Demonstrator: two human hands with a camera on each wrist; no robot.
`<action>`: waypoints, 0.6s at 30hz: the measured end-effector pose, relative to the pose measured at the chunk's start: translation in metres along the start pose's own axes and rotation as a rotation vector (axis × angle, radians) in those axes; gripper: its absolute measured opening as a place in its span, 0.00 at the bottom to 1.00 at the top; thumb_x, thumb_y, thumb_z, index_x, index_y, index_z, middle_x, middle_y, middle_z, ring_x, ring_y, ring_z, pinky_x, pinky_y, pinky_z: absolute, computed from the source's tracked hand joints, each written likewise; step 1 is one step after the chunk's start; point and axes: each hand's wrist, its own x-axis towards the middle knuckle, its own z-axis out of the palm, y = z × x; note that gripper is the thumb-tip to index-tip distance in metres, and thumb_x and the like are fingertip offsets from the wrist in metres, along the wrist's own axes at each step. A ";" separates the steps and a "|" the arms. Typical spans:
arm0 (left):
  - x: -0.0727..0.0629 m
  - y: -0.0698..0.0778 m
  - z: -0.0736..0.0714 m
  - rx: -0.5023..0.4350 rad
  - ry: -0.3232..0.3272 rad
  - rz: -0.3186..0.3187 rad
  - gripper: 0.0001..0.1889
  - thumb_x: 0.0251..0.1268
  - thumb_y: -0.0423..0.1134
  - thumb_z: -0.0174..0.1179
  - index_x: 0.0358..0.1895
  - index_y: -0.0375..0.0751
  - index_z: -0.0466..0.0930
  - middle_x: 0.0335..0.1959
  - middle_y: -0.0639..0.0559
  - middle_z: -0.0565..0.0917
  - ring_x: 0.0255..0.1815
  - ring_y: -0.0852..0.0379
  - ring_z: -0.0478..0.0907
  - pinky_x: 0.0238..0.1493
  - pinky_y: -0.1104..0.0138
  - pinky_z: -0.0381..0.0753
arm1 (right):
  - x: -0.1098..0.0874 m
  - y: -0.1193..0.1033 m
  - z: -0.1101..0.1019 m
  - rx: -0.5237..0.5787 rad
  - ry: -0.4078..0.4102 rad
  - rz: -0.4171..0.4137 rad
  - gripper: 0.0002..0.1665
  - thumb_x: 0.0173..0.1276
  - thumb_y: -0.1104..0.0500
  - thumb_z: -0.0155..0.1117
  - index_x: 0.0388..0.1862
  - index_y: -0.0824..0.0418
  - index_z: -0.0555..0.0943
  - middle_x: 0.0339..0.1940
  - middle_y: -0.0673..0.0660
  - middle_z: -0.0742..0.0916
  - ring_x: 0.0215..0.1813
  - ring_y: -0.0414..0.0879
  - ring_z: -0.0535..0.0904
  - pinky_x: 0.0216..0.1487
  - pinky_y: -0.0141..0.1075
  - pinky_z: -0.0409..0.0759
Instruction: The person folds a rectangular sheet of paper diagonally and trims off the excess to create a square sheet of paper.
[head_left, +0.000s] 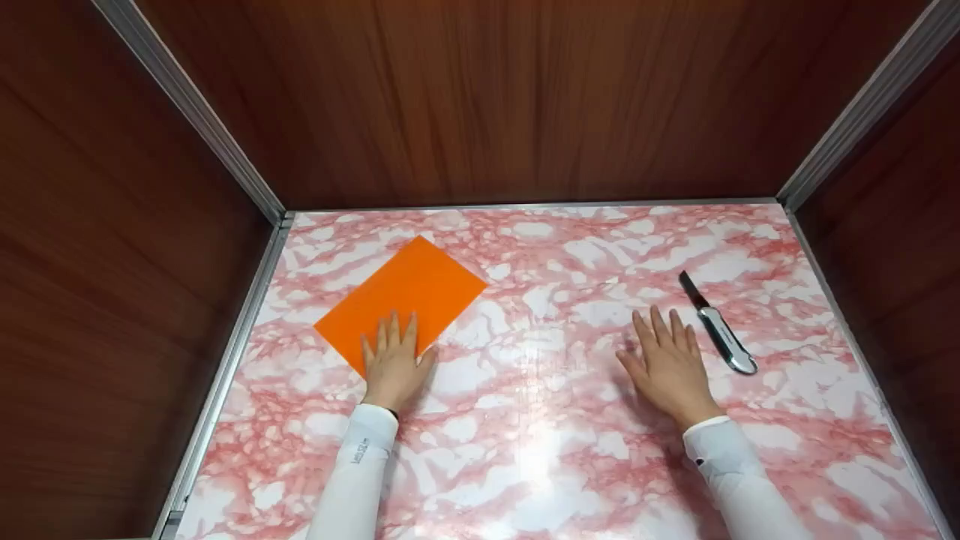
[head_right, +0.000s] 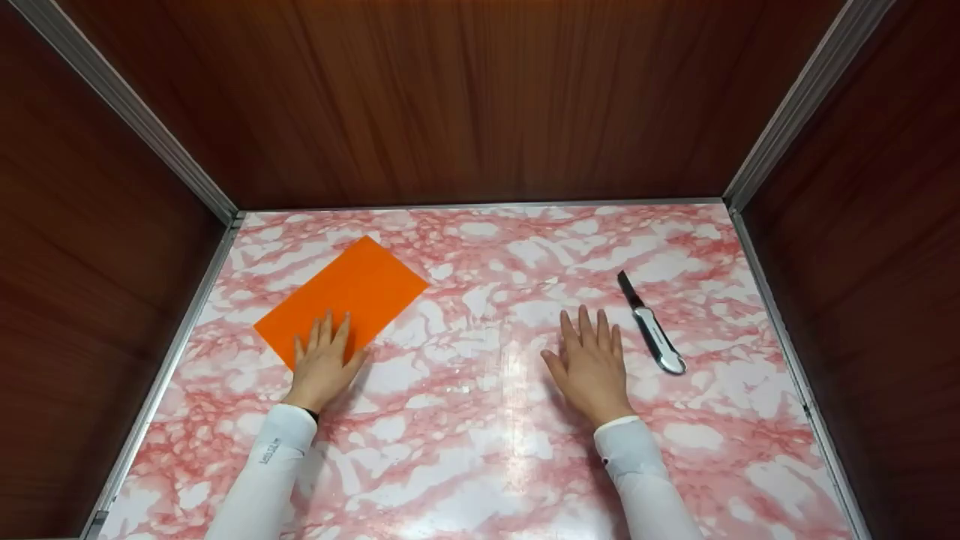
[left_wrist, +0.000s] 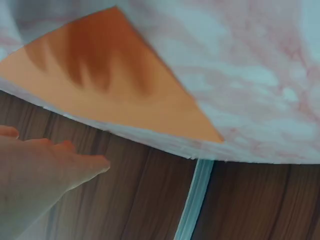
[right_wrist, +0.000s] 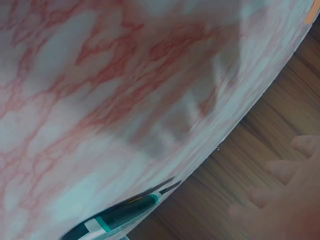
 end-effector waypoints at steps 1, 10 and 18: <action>-0.001 -0.003 0.003 -0.012 -0.019 -0.023 0.40 0.69 0.64 0.49 0.79 0.50 0.49 0.78 0.40 0.45 0.77 0.38 0.39 0.68 0.37 0.30 | -0.002 0.000 0.002 0.007 -0.012 -0.005 0.44 0.72 0.34 0.49 0.78 0.56 0.57 0.77 0.67 0.57 0.76 0.66 0.44 0.71 0.60 0.39; -0.021 0.006 0.024 -0.024 -0.150 -0.093 0.41 0.70 0.67 0.41 0.79 0.49 0.48 0.78 0.38 0.43 0.77 0.37 0.35 0.67 0.36 0.31 | -0.018 -0.011 0.024 0.023 -0.106 -0.042 0.44 0.73 0.36 0.49 0.77 0.61 0.59 0.76 0.68 0.59 0.76 0.68 0.46 0.71 0.58 0.45; -0.027 0.042 0.034 0.043 -0.145 0.065 0.40 0.70 0.67 0.41 0.78 0.48 0.53 0.77 0.38 0.47 0.76 0.35 0.38 0.68 0.36 0.37 | -0.018 -0.036 0.036 0.017 -0.126 -0.134 0.42 0.73 0.37 0.51 0.77 0.60 0.60 0.75 0.68 0.61 0.75 0.68 0.48 0.72 0.57 0.46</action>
